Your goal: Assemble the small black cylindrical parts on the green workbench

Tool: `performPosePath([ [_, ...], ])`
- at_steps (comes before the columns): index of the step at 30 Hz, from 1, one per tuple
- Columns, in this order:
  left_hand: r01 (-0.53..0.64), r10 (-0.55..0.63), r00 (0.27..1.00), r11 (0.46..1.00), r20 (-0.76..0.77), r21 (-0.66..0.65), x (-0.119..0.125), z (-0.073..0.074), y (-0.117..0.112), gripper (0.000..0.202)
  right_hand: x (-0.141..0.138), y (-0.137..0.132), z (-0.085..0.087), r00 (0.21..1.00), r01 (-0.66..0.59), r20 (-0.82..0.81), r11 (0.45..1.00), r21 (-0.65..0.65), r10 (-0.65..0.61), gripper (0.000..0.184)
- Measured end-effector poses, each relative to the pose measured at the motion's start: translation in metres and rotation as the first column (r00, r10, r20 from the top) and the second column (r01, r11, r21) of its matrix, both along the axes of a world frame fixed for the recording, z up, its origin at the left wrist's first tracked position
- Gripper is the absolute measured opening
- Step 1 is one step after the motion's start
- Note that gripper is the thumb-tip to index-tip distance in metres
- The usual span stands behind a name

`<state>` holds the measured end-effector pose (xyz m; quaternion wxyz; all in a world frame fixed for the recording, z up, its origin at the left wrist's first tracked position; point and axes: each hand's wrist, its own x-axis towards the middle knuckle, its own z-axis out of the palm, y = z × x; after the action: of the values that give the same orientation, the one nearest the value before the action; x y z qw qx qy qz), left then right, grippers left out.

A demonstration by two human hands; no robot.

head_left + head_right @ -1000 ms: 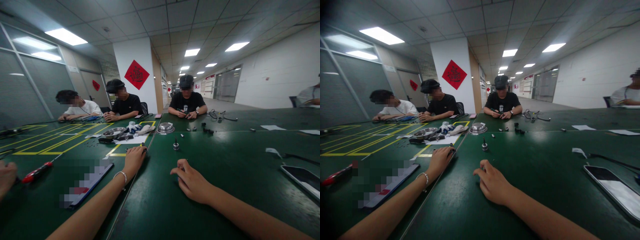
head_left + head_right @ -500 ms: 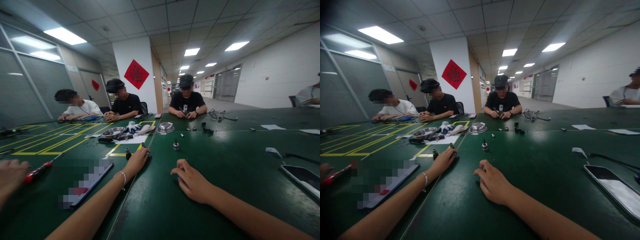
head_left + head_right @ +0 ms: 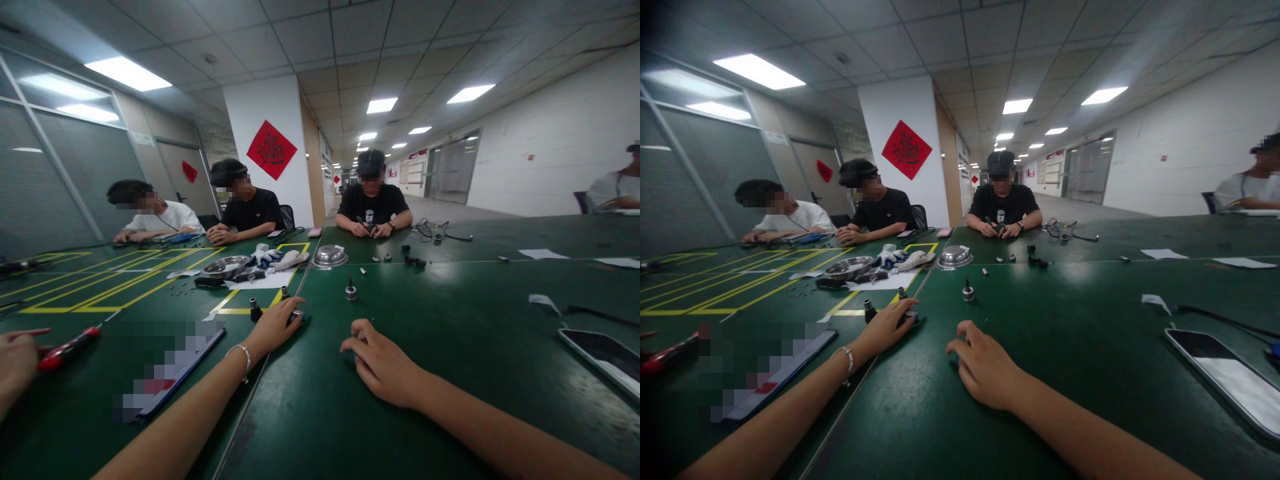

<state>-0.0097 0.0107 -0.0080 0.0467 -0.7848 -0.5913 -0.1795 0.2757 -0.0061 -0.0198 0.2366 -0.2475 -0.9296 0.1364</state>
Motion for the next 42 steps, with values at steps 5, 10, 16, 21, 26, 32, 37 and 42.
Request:
performPosePath([
  [5, 0.035, -0.035, 0.999, 0.999, -0.036, 0.0, 0.002, 0.001, 0.0, 0.023, -0.001, 0.0, 0.0, 1.0, 0.007, 0.004, 1.0, 0.002, -0.007, 0.031],
  [10, 0.047, -0.046, 0.997, 0.999, -0.057, 0.015, 0.002, 0.001, 0.001, 0.02, -0.001, 0.0, 0.003, 1.0, 0.012, 0.02, 1.0, -0.001, -0.012, 0.03],
  [16, -0.05, 0.056, 0.996, 0.996, -0.075, 0.077, 0.011, 0.001, -0.005, 0.02, -0.001, -0.001, 0.004, 1.0, 0.015, 0.025, 1.0, -0.009, -0.014, 0.03],
  [21, -0.149, 0.148, 0.989, 0.987, 0.024, 0.057, 0.042, -0.009, -0.016, 0.022, -0.001, 0.0, 0.001, 1.0, 0.007, 0.014, 1.0, 0.001, -0.007, 0.029],
  [26, 0.197, -0.192, 0.958, 0.98, 0.214, -0.001, 0.088, -0.011, -0.041, 0.031, -0.003, 0.002, -0.002, 0.999, 0.0, -0.035, 1.0, 0.013, 0.0, 0.031],
  [32, 0.371, -0.28, 0.826, 0.923, 0.489, -0.098, 0.118, -0.002, -0.067, 0.053, -0.003, 0.002, -0.006, 0.991, -0.018, -0.131, 0.999, 0.034, 0.023, 0.033],
  [37, 0.375, -0.226, 0.776, 0.916, 0.588, -0.142, 0.114, -0.005, -0.062, 0.067, -0.004, 0.003, -0.005, 0.996, 0.041, -0.08, 0.999, 0.032, -0.038, 0.03],
  [42, 0.405, -0.235, 0.758, 0.901, 0.609, -0.156, 0.11, -0.009, -0.059, 0.074, -0.005, 0.003, -0.005, 0.995, 0.103, -0.019, 0.994, 0.034, -0.102, 0.024],
])
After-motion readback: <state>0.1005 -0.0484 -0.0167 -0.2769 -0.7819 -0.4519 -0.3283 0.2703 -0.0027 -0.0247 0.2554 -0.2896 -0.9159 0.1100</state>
